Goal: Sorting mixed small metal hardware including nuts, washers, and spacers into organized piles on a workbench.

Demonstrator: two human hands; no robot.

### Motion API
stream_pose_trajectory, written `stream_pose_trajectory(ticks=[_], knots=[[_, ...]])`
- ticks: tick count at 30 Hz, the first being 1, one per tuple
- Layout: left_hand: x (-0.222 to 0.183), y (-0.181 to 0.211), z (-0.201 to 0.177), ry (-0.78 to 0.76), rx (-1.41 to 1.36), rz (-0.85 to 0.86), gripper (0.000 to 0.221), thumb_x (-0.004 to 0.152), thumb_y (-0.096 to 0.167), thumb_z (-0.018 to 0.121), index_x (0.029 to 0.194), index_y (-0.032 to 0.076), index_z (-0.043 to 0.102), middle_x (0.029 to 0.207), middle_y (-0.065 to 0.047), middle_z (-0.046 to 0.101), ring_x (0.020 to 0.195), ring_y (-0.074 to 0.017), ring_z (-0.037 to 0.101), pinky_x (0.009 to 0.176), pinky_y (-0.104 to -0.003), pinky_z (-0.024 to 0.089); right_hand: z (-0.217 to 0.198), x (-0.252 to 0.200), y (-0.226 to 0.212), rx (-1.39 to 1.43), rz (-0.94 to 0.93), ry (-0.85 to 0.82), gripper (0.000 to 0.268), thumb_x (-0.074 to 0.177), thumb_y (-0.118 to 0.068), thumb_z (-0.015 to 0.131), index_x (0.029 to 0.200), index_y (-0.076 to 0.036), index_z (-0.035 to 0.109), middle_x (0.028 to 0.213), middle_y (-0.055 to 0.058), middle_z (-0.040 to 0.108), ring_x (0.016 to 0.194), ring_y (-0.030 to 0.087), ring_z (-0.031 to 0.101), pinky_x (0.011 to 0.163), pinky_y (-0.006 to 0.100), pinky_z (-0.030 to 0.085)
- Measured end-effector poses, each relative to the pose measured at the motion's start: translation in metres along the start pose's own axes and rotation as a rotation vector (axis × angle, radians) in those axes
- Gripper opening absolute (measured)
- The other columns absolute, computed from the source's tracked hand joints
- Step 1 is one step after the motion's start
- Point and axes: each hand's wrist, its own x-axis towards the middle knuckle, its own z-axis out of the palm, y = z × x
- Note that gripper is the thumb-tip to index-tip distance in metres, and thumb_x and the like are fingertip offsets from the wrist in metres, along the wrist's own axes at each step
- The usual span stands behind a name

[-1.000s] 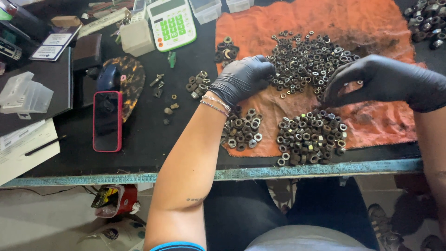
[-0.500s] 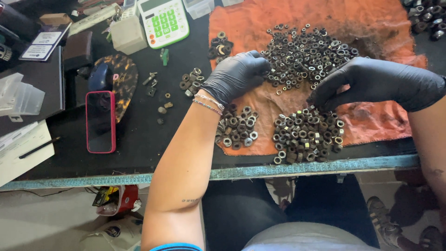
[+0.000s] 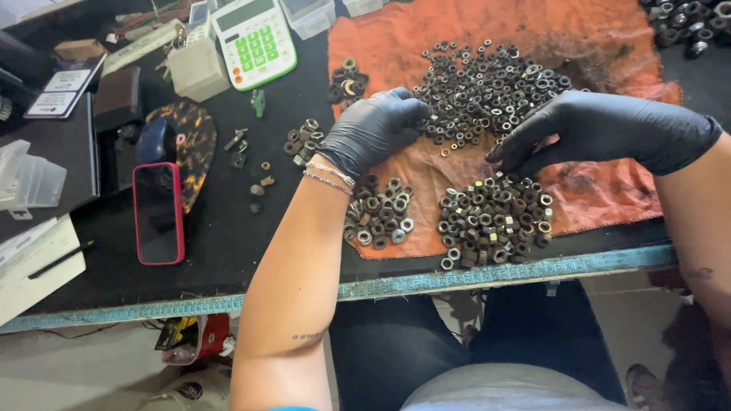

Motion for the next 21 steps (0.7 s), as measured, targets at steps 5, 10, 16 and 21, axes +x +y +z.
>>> stream_pose_trajectory(ticks=[5,10,16,21], knots=[[0.001,-0.006,0.005,0.022,-0.003,0.027,0.028,0.081,0.019,0.078,0.108,0.024,0.072,0.101,-0.004,0.066,0.082,-0.0330,0.069,0.057,-0.050,0.051,-0.003,0.000,0.003,-0.114,0.005,0.048,0.041,0.073,-0.013,0.086,0.113,-0.021,0.084,0.104,-0.010,0.090,0.092,-0.001,0.076,0.087,0.022,0.061],[-0.002,-0.004,0.001,0.003,-0.059,0.019,0.034,0.081,0.016,0.080,0.112,0.024,0.070,0.107,-0.003,0.067,0.085,-0.0299,0.070,0.059,-0.047,0.051,-0.002,0.003,0.005,-0.116,-0.125,0.001,0.039,0.073,-0.013,0.086,0.111,-0.021,0.082,0.100,-0.008,0.089,0.082,0.004,0.085,0.077,0.024,0.067],[-0.004,-0.002,-0.003,0.022,-0.079,0.061,0.030,0.084,0.015,0.080,0.111,0.022,0.069,0.103,-0.003,0.066,0.082,-0.0294,0.068,0.060,-0.047,0.051,-0.002,0.007,0.007,-0.247,-0.117,0.004,0.024,0.081,-0.022,0.080,0.104,-0.027,0.084,0.089,-0.013,0.089,0.072,0.002,0.080,0.068,0.025,0.060],[-0.003,-0.001,-0.003,0.018,-0.088,0.046,0.030,0.083,0.016,0.079,0.111,0.023,0.069,0.104,-0.003,0.066,0.083,-0.0292,0.069,0.059,-0.046,0.051,0.003,0.011,0.005,-0.233,-0.226,0.010,0.028,0.079,-0.024,0.082,0.107,-0.023,0.081,0.090,-0.009,0.088,0.074,0.006,0.083,0.068,0.028,0.063]])
